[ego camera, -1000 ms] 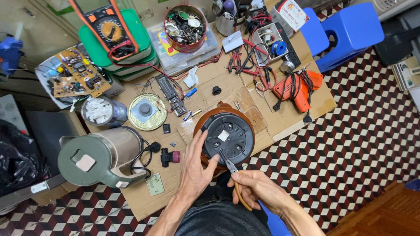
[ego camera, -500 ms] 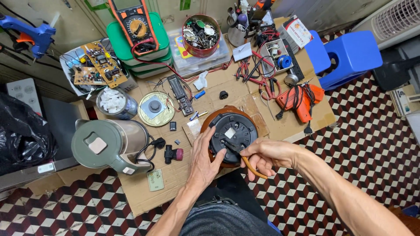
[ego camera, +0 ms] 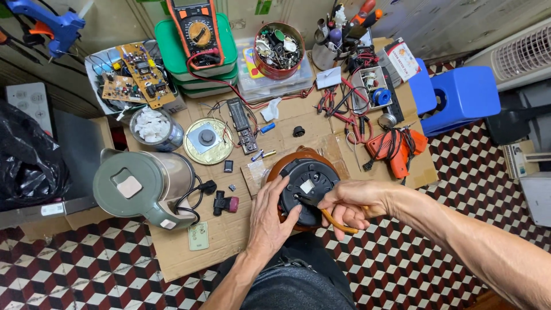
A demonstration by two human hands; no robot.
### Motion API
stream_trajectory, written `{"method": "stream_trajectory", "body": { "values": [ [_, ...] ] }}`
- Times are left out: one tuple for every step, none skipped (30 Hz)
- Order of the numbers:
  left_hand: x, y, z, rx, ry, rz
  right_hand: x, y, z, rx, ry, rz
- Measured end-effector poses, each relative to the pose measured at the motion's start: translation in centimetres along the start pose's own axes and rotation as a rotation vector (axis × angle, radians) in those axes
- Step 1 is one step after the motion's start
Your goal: Repairing the base component of an electric kettle by stripping and connecting wires.
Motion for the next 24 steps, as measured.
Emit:
{"method": "stream_trajectory", "body": {
  "values": [
    [0.1,0.0,0.0,0.009,0.004,0.012,0.2,0.1,-0.2,-0.027,-0.020,0.023],
    [0.1,0.1,0.1,0.007,0.008,0.015,-0.1,-0.7,-0.5,-0.030,-0.023,0.024],
    [0.2,0.1,0.2,0.006,0.011,0.019,-0.5,-1.4,-0.6,-0.034,-0.027,0.056],
    [0.2,0.1,0.3,0.004,0.015,0.024,-0.8,-2.0,-0.7,-0.038,-0.031,0.089],
    [0.2,0.1,0.3,0.001,0.017,0.023,-0.5,-1.7,-0.3,-0.038,-0.034,0.091],
    [0.2,0.1,0.3,0.003,0.019,0.024,-0.3,-1.5,0.0,-0.027,-0.017,0.079],
    [0.2,0.1,0.2,0.007,0.022,0.027,0.1,-1.4,0.2,-0.020,-0.001,0.066],
    [0.2,0.1,0.2,0.006,0.026,0.028,0.1,-1.5,0.6,-0.022,-0.005,0.066],
    [0.2,0.2,0.2,0.005,0.020,0.029,0.0,-1.6,0.9,-0.017,0.014,0.090],
    [0.2,0.2,0.2,0.003,0.015,0.030,0.0,-1.7,1.1,-0.012,0.032,0.115],
    [0.2,0.2,0.2,0.003,0.016,0.028,0.2,-1.5,1.7,-0.011,0.030,0.115],
    [0.1,0.1,0.2,0.006,0.005,0.029,0.5,-1.4,2.3,0.041,0.043,0.067],
    [0.1,0.0,0.2,0.009,-0.008,0.029,0.7,-1.4,2.9,0.092,0.056,0.020],
    [0.2,0.2,0.3,0.008,-0.007,0.027,0.3,-2.4,3.0,0.094,0.054,0.020],
    [0.2,0.5,0.5,0.030,-0.028,0.051,-0.1,-3.4,3.1,0.278,0.071,0.044],
    [0.3,0.7,0.7,0.052,-0.050,0.075,-0.5,-4.3,3.1,0.461,0.088,0.067],
    [0.4,0.9,0.6,0.050,-0.051,0.070,0.9,-3.2,4.6,0.466,0.087,0.068],
    [0.4,1.0,0.7,0.077,-0.117,0.097,2.2,-2.3,6.0,0.536,0.124,-0.029],
    [0.5,1.2,0.8,0.104,-0.186,0.122,3.5,-1.4,7.3,0.607,0.163,-0.128],
    [0.8,1.4,0.7,0.102,-0.189,0.116,3.4,-1.6,7.5,0.613,0.165,-0.127],
    [1.0,1.5,0.7,0.117,-0.251,0.104,3.5,-1.9,7.6,0.674,0.194,-0.154],
    [1.2,1.6,0.8,0.132,-0.313,0.093,3.5,-2.2,7.8,0.734,0.223,-0.181],
    [1.4,1.6,0.7,0.130,-0.325,0.083,3.0,-2.8,6.9,0.746,0.232,-0.181],
    [1.6,1.6,0.7,0.143,-0.346,0.067,2.4,-3.3,6.3,0.709,0.214,-0.107]
  ]
}}
Point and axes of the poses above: each hand's wrist, its own x-axis towards the middle knuckle, its own y-axis out of the back of the hand, z = x × y, the point moved 3 cm from there along x, towards the middle knuckle, and after that the axes turned 13 degrees about x, right-handed, at the moved point
